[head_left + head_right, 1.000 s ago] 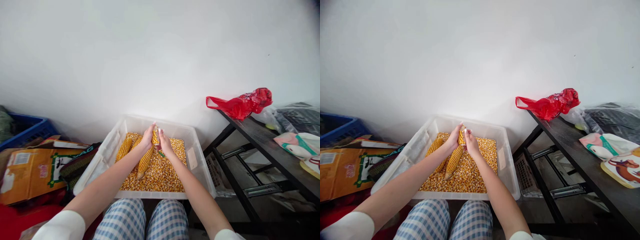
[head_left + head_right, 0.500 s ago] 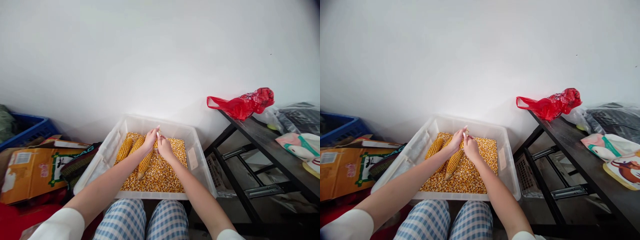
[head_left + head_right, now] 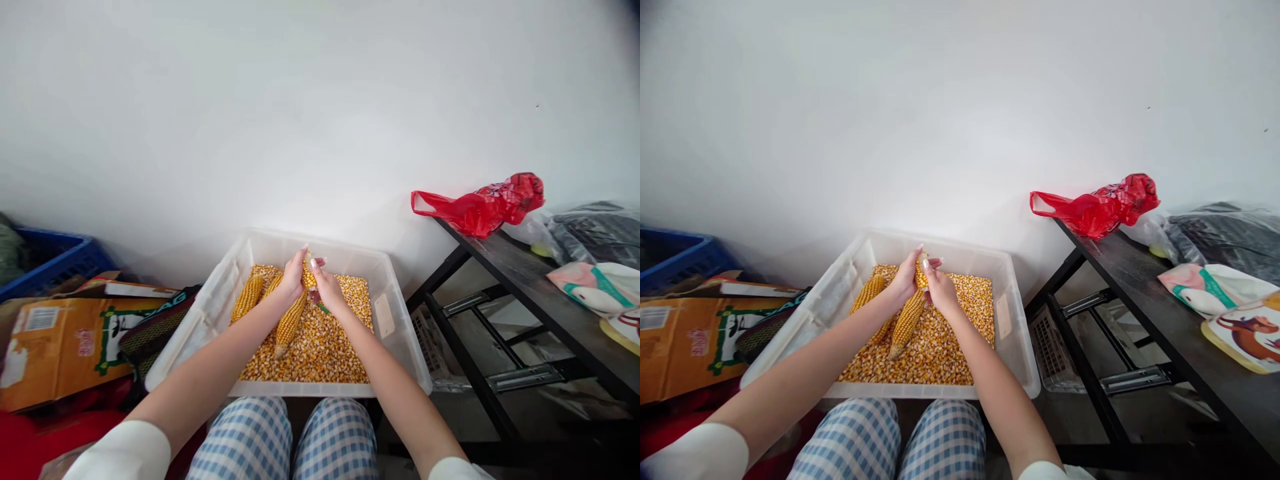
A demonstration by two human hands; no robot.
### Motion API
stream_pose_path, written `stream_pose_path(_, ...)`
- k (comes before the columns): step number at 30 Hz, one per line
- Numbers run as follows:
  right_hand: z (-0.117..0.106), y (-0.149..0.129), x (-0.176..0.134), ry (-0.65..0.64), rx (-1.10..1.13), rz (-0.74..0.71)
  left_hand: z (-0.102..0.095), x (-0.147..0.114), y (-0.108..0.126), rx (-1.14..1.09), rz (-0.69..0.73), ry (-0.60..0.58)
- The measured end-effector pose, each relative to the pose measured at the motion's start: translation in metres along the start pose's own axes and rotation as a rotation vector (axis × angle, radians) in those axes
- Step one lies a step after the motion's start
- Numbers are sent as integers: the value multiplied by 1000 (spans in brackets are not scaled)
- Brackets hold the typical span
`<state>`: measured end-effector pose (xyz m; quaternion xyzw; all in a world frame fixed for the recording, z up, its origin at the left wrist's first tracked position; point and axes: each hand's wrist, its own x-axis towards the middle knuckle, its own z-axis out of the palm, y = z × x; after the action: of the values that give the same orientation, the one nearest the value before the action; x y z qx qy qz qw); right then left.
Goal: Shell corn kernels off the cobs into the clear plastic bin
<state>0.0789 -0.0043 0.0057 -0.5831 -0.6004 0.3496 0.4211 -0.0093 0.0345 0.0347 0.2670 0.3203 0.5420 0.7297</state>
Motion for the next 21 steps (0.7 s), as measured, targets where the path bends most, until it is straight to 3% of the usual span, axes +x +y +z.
stream_pose_path(3, 3, -6, -5, -33, -51, -20, -5, 6, 2, 24, 5, -24)
stream_pose_path(11, 4, -16, -11, 113, -301, -148, -8, 12, -3, 65, 99, 35)
stream_pose_path(18, 8, -6, -5, 101, 56, 149, -3, 9, 7, -57, -47, 42)
stream_pose_path(21, 7, -4, -2, 52, 188, 167, -4, 11, 10, -96, -28, 76)
